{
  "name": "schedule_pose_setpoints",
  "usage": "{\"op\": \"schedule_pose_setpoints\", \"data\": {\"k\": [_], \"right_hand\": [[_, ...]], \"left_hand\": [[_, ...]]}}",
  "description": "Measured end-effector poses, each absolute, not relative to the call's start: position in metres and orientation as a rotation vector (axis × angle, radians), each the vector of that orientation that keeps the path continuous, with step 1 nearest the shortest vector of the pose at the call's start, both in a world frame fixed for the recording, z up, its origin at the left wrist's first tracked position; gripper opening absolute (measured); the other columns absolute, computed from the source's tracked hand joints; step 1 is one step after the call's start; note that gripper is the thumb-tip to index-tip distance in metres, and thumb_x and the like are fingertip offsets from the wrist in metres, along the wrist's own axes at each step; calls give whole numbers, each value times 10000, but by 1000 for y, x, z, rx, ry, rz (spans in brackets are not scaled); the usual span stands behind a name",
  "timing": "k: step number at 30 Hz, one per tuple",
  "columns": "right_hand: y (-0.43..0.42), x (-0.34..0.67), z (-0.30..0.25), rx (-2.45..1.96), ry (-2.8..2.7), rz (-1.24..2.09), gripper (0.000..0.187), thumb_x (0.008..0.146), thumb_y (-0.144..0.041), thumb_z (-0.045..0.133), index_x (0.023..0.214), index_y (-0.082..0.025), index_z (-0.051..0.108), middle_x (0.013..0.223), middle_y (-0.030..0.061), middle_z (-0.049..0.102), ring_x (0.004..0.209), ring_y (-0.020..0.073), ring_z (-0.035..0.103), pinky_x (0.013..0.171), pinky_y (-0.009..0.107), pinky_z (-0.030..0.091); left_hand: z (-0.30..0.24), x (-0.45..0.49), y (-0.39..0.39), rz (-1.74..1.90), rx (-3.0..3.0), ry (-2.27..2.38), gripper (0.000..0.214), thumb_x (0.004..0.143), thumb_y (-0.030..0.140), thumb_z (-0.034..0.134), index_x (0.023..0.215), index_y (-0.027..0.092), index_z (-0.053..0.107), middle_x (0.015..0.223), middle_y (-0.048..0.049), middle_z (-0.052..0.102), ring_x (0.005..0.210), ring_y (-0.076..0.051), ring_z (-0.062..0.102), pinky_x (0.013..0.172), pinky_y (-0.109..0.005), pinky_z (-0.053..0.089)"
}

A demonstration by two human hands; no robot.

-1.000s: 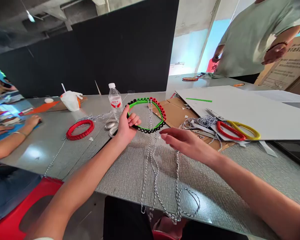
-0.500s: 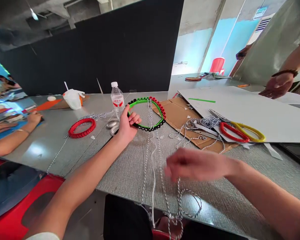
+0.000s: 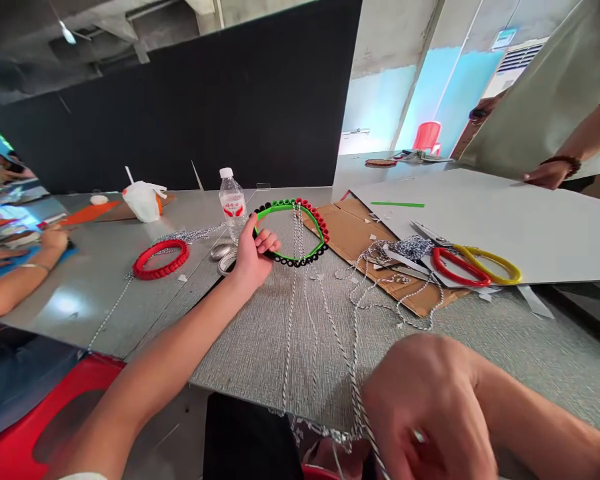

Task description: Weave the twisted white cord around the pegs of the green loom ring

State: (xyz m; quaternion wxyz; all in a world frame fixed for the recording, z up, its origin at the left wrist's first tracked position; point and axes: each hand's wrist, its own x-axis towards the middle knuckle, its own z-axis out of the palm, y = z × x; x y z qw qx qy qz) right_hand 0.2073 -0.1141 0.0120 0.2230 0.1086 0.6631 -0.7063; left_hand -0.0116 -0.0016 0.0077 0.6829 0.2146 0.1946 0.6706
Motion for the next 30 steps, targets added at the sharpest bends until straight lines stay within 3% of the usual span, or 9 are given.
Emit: {"op": "schedule_pose_setpoints", "data": {"k": [2, 5, 9, 13, 18, 20, 25, 27, 30], "right_hand": [[-108, 214, 13, 495, 1929, -1914, 474, 755, -668, 748, 849, -205, 707, 594, -50, 565, 534, 103, 524, 549, 226, 433], [-90, 214, 6, 1203, 2470, -1663, 491, 881, -660, 626, 802, -180, 695, 560, -52, 454, 515, 94, 399, 485, 235, 313], [-76, 199, -10, 1847, 2792, -1553, 504, 910, -650, 591, 1038, -176, 709, 623, -41, 456, 551, 111, 385, 490, 260, 272], [-84, 185, -10, 1884, 2842, -1704, 425, 959, -549, 528, 918, -172, 718, 604, -43, 422, 535, 105, 348, 494, 256, 258], [-113, 192, 14, 555, 2239, -2010, 309, 896, -452, 652, 861, -161, 748, 700, -9, 603, 594, 95, 474, 548, 221, 347], [-117, 195, 17, 423, 1990, -2003, 357, 862, -511, 695, 853, -156, 732, 708, -6, 608, 616, 105, 536, 564, 216, 392], [-96, 199, 3, 1383, 2454, -1918, 510, 875, -672, 643, 812, -167, 669, 650, -28, 506, 567, 95, 442, 511, 226, 338], [-86, 199, -3, 1786, 2528, -1805, 524, 889, -692, 613, 884, -172, 675, 688, -13, 526, 590, 107, 435, 513, 241, 335], [-79, 196, -8, 1982, 2622, -1713, 535, 904, -675, 600, 1059, -172, 693, 758, 17, 582, 637, 131, 471, 536, 258, 364]], "left_hand": [[9, -14, 0, 1515, 486, 428, 272, 962, 305, 618, 737, 200, 510, 445, 120, 224, 348, -35, 240, 433, -209, 268], [10, -13, -2, 1509, 489, 407, 303, 958, 303, 625, 708, 204, 485, 443, 115, 230, 348, -37, 243, 431, -213, 273], [11, -6, -9, 1459, 484, 390, 326, 963, 293, 619, 688, 207, 466, 439, 110, 229, 349, -42, 236, 425, -220, 257], [11, -2, -12, 1450, 502, 412, 326, 971, 293, 605, 688, 205, 469, 440, 112, 223, 347, -41, 228, 424, -224, 253], [10, -9, -6, 1505, 508, 426, 338, 968, 310, 611, 681, 204, 467, 446, 111, 230, 349, -38, 240, 430, -222, 267], [10, -11, -4, 1514, 520, 422, 308, 975, 315, 600, 707, 202, 499, 443, 114, 229, 349, -38, 245, 429, -218, 264], [12, -12, -5, 1508, 537, 396, 281, 952, 323, 644, 727, 199, 532, 440, 116, 236, 345, -34, 251, 428, -216, 274], [12, -11, -7, 1499, 541, 388, 274, 955, 319, 641, 731, 198, 539, 437, 115, 237, 347, -33, 246, 428, -212, 278], [11, -7, -10, 1483, 530, 370, 310, 953, 315, 645, 700, 204, 505, 435, 111, 246, 351, -36, 241, 427, -213, 284]]}}
